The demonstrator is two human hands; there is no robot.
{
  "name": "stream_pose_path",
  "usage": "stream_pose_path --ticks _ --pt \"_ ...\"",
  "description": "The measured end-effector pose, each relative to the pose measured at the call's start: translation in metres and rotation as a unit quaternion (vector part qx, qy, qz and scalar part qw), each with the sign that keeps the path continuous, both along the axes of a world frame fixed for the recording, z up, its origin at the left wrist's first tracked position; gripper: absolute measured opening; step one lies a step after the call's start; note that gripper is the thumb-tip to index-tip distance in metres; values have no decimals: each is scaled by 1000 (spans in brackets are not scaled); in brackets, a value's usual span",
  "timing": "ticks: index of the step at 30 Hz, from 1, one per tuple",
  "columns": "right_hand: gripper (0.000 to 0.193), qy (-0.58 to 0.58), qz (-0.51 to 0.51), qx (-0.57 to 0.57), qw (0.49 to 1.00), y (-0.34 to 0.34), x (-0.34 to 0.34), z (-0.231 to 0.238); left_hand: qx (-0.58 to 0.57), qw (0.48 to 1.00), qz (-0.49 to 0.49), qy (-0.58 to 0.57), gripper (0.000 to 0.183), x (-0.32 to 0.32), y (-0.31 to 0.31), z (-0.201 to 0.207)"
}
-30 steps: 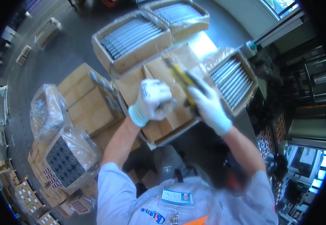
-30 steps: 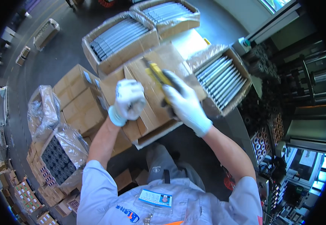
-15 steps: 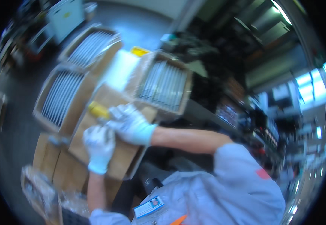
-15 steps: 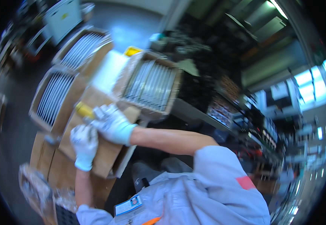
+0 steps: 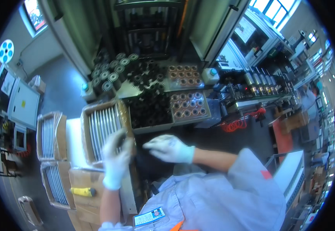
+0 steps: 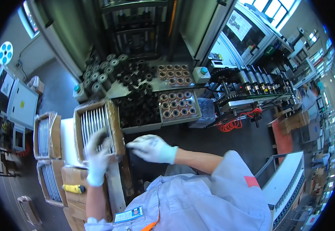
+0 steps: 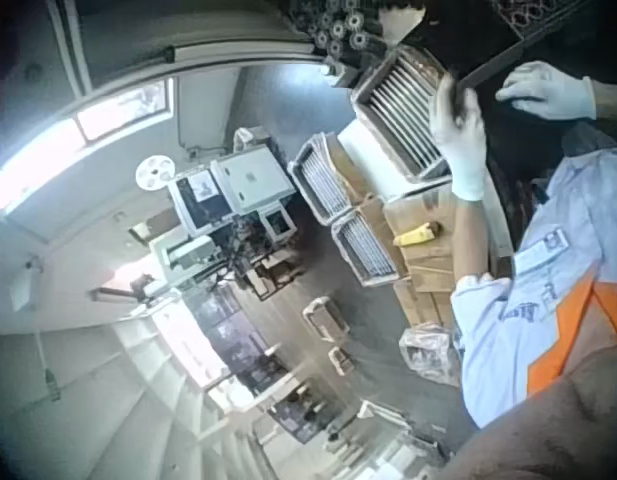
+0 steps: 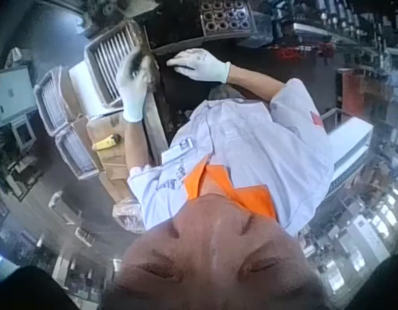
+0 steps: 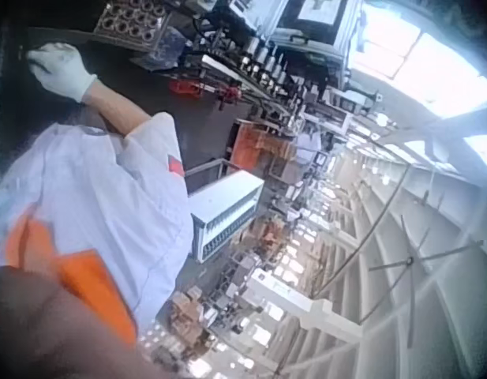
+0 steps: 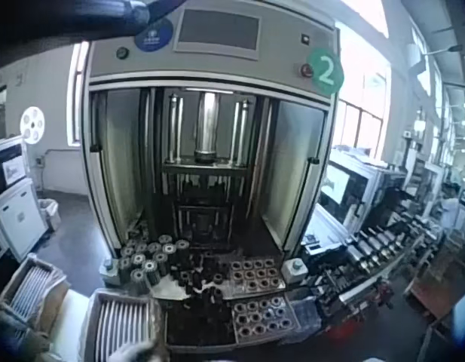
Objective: The person places metal components into a pressing machine, operates the machine to assemble them, and then organizes the assembled motor rotors into a foam storage container.
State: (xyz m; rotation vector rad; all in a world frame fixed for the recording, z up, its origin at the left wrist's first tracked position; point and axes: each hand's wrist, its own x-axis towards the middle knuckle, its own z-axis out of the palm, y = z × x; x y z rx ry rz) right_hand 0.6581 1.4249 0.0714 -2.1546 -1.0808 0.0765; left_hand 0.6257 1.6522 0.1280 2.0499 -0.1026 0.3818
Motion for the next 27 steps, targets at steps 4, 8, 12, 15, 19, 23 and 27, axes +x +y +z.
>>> stream_pose_path --ticks 4,8,12,15,19,23,27 --pt "28 72 -191 -3 979 -112 25 -3 112 984 -130 43 32 115 -121 -44" --pt "27 76 -254 37 964 -189 36 -18 271 954 -130 1 30 207 -188 -86" --pt "25 113 -287 43 950 -232 49 -31 405 897 -164 -73 25 270 -219 -108" --pt "26 137 -288 52 946 -237 68 -33 394 896 -199 -50 24 289 -220 -119" --pt "26 108 -277 83 951 -227 104 -30 350 890 -255 143 26 327 -224 -114" --pt "29 80 -256 116 956 -199 159 0 310 910 -249 118 33 326 -209 -110" --pt "42 118 -252 127 952 -145 235 17 95 968 -193 132 32 314 -144 -62"
